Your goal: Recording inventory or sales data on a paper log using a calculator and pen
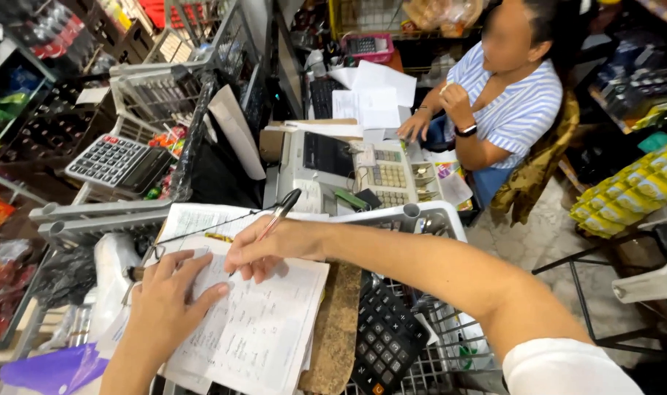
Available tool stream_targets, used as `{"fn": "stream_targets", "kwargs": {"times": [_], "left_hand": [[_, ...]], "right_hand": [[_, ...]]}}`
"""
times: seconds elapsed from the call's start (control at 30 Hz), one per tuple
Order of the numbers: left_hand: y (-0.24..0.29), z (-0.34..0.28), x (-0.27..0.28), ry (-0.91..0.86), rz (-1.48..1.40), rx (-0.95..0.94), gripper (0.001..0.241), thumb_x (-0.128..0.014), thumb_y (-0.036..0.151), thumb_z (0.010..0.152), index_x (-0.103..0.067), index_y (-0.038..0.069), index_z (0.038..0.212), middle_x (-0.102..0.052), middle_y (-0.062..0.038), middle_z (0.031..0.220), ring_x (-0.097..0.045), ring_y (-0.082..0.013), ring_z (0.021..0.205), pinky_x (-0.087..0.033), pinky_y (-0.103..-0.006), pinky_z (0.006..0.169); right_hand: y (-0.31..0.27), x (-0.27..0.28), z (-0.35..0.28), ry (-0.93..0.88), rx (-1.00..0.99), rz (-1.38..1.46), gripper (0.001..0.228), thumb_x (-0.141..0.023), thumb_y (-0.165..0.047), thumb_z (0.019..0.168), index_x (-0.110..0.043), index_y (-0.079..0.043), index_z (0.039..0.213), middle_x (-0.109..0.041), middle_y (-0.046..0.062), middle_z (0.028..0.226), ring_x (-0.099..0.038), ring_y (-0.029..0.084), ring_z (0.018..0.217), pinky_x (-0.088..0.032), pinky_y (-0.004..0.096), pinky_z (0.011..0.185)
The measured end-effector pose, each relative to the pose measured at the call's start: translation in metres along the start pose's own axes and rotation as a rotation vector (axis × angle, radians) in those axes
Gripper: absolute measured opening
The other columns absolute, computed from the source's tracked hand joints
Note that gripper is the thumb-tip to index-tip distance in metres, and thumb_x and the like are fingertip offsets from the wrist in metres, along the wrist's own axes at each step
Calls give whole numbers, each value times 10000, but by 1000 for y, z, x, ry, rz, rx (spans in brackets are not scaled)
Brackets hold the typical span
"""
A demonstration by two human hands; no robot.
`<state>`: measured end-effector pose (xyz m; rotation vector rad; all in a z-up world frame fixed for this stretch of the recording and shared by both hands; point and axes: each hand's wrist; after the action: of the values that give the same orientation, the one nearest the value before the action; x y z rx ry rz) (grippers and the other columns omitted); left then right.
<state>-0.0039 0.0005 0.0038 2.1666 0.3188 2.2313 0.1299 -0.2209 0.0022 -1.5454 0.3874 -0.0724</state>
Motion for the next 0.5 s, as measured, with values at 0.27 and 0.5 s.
{"fn": "stream_targets", "kwargs": {"times": [0.27,0.5], "left_hand": [[-11,2,-10,32,64,22,685,-643,709,750,-627,382,1352,-554,64,1392,-552,-326,1261,-553,-585,930],[-6,1,-4,-26,48,71,722,-651,727,739,-594,407,1384,-521,68,1442,-487,-295,1355,-504,-582,1008]], "right_hand": [[23,-21,3,174,46,51,228,-670,-217,982,-716,-12,1073,-707,116,812,-667,123,573,-496,222,447],[31,-23,3,180,37,-33,227,-683,-247,938,-706,-56,1059,-632,137,658,-586,128,593,-440,230,470]]}}
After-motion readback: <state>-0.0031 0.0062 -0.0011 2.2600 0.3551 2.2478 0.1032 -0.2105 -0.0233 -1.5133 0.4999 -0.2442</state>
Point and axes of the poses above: each hand's wrist, its own z-axis towards the middle knuckle, its own x-axis out of the back of the hand, y = z × x
